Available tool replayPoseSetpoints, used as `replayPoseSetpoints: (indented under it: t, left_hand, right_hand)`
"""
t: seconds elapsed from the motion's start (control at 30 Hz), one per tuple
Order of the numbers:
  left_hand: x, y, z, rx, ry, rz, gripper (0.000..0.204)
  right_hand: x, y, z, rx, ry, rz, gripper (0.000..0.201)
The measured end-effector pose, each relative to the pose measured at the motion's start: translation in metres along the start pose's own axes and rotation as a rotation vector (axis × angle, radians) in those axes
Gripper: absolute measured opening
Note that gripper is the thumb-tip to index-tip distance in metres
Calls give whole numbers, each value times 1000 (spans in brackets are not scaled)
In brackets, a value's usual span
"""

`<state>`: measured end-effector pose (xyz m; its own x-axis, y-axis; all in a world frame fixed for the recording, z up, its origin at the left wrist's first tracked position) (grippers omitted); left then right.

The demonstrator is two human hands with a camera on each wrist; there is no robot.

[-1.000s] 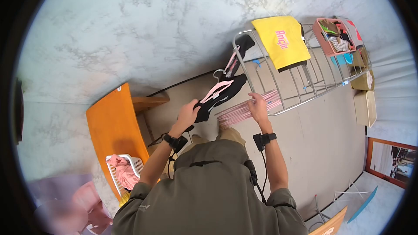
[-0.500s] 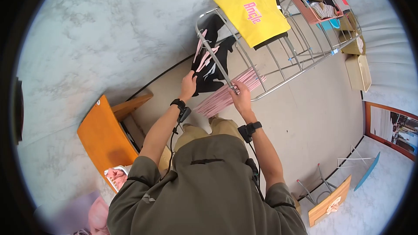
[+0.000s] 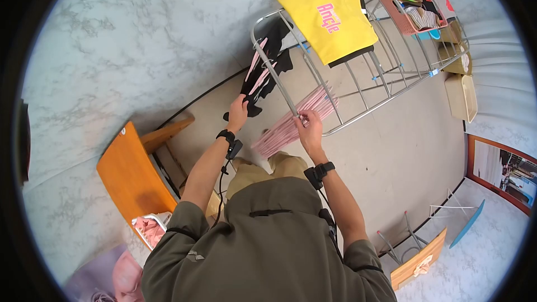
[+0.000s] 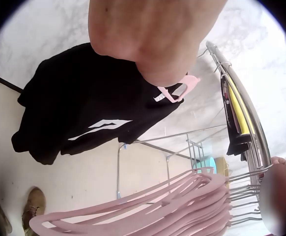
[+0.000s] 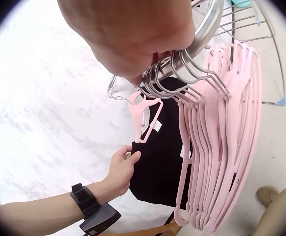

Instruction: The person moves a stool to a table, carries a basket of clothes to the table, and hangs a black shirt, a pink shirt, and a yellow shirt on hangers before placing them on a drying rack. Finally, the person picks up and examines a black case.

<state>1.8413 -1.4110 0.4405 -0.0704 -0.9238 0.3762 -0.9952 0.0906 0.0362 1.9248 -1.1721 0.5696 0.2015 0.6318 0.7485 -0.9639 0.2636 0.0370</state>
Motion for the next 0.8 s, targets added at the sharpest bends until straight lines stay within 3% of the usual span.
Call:
replayPoseSetpoints:
  t: [0.17, 0.23, 0.3, 0.33, 0.37, 0.43, 0.57, 0.6, 0.67, 0.8]
  left_hand:
    - [-3, 20, 6, -105, 4, -65, 21]
    - [-2, 24, 4, -4, 24, -11, 22]
    - [-1, 25, -9, 8, 168, -132, 21]
    - [0, 23, -19, -108, 301, -223, 21]
    - [-1, 18, -23, -108, 306, -225, 21]
    - [-5, 6, -32, -298, 129, -81, 21]
    - [-45, -58, -25, 41, -177, 447, 24]
    - [-47, -67, -24, 40, -177, 444, 24]
    - [-56, -78, -15, 244, -168, 510, 26]
    - [-69, -87, -8, 137, -153, 469, 21]
  right_hand:
    - [1, -3, -6, 49, -23, -11, 23]
    - [-2, -1, -7, 68, -30, -13, 29]
    - [-3, -1, -8, 33, 15, -16, 32]
    - [-4, -2, -8, 0, 59, -19, 35]
    - [-5, -2, -9, 2, 63, -18, 35]
    - [-6, -2, -11, -12, 36, -20, 39]
    - [-7, -1, -13, 3, 27, -14, 39]
    - [-6, 0, -13, -6, 14, -2, 40]
    - [-4, 1, -9, -14, -4, 8, 40]
    - [-2, 0, -8, -16, 11, 26, 38]
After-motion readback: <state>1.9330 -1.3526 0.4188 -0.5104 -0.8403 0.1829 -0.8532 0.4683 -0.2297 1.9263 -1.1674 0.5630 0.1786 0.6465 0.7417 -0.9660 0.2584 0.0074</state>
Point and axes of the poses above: each hand's wrist, its own y-axis towards the middle knuckle, its own x-axis out of the back of the hand, z = x × y, the point moved 1 cm from there along y, towards the middle knuckle, and after that the axes turned 13 degrees about -y, right-handed, at the moved point
